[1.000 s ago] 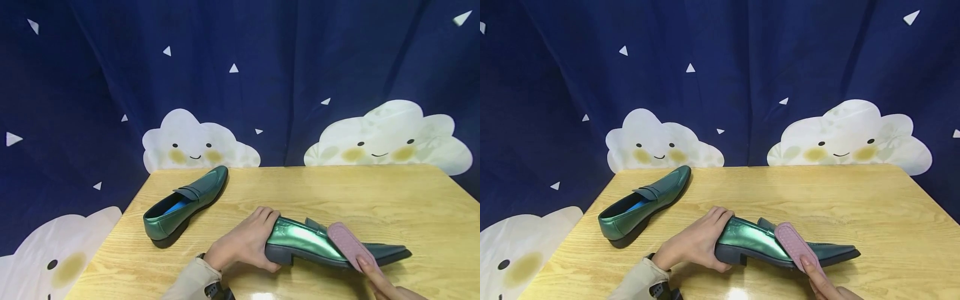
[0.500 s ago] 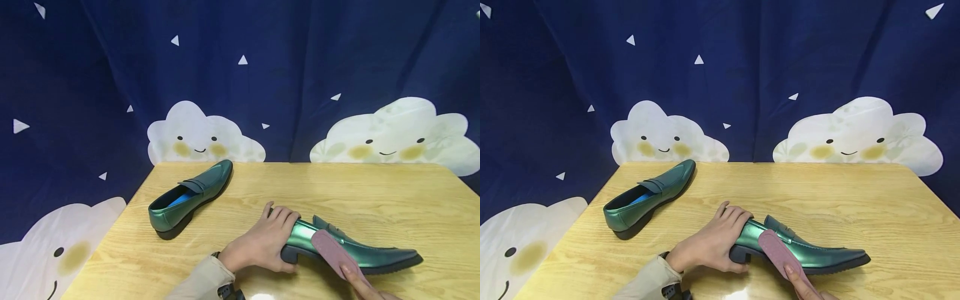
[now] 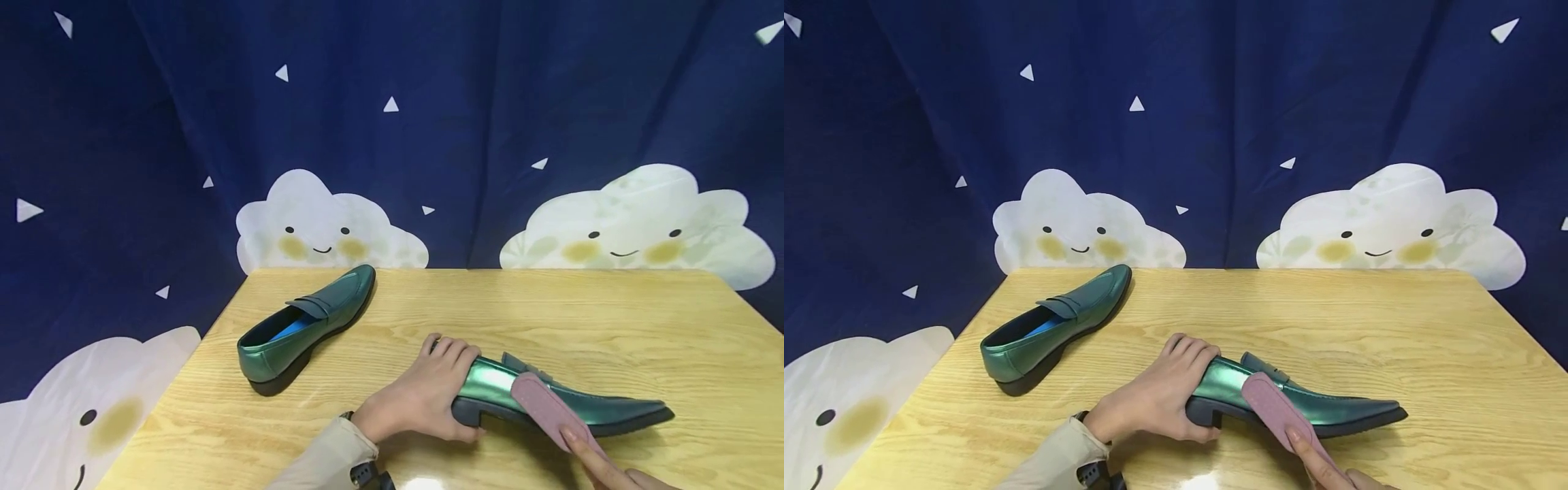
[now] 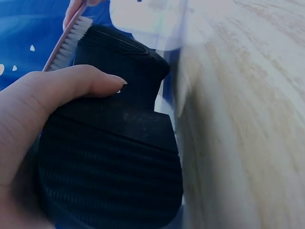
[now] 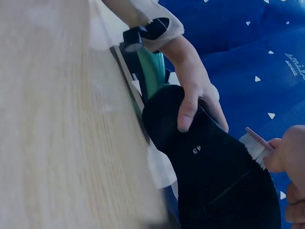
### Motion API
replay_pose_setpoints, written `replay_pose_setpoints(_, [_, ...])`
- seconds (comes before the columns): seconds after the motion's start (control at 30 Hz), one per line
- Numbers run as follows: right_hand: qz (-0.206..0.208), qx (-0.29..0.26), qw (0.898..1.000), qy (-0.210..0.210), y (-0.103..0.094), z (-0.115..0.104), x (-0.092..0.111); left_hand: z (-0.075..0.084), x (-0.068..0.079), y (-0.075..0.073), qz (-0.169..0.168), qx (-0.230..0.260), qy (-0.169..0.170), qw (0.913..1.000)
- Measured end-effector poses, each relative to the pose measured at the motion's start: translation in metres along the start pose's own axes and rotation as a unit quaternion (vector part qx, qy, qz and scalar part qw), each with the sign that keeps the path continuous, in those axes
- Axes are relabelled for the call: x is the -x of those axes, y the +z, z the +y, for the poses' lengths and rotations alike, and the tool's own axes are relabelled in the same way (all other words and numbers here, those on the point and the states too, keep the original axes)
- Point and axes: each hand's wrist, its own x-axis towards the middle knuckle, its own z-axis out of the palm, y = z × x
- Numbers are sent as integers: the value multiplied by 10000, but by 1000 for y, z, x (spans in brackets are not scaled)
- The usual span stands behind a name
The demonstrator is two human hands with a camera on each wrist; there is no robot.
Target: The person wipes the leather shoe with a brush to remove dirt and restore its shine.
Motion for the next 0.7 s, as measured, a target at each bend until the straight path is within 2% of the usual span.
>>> replay_pose_setpoints(0.03, [-363,-426,9984,7,-5,5,1,-1,1,0,-29,37,-9,10000])
replay_pose_setpoints(0.07, [-613,-765,9950,-201,-8,10,1,-2,1,0,-61,76,-22,10000])
replay_pose_setpoints(0.1, [-918,-1108,9895,-145,-12,14,1,-3,2,0,-89,116,-30,9999])
replay_pose_setpoints(0.17, [-1167,-1560,9791,-590,-14,23,0,-5,3,0,-130,163,-48,9998])
replay_pose_setpoints(0.3, [-1297,-2054,9649,-995,-17,33,-1,-6,4,0,-139,201,-68,9997])
replay_pose_setpoints(0.43, [-1499,-2449,9522,-1046,-26,39,-2,-6,4,1,-113,170,-87,9998])
replay_pose_setpoints(0.47, [-1564,-2625,9463,-1057,-28,40,-3,-7,4,1,-114,157,-92,9998])
replay_pose_setpoints(0.6, [-1568,-2980,9348,-1126,-34,42,-2,-7,4,1,-133,135,-116,9998])
replay_pose_setpoints(0.67, [-1501,-3094,9308,-1237,-38,42,-1,-8,4,1,-156,159,-143,9996])
replay_pose_setpoints(0.7, [-1451,-3075,9319,-1260,-40,42,-1,-8,5,1,-161,178,-157,9996])
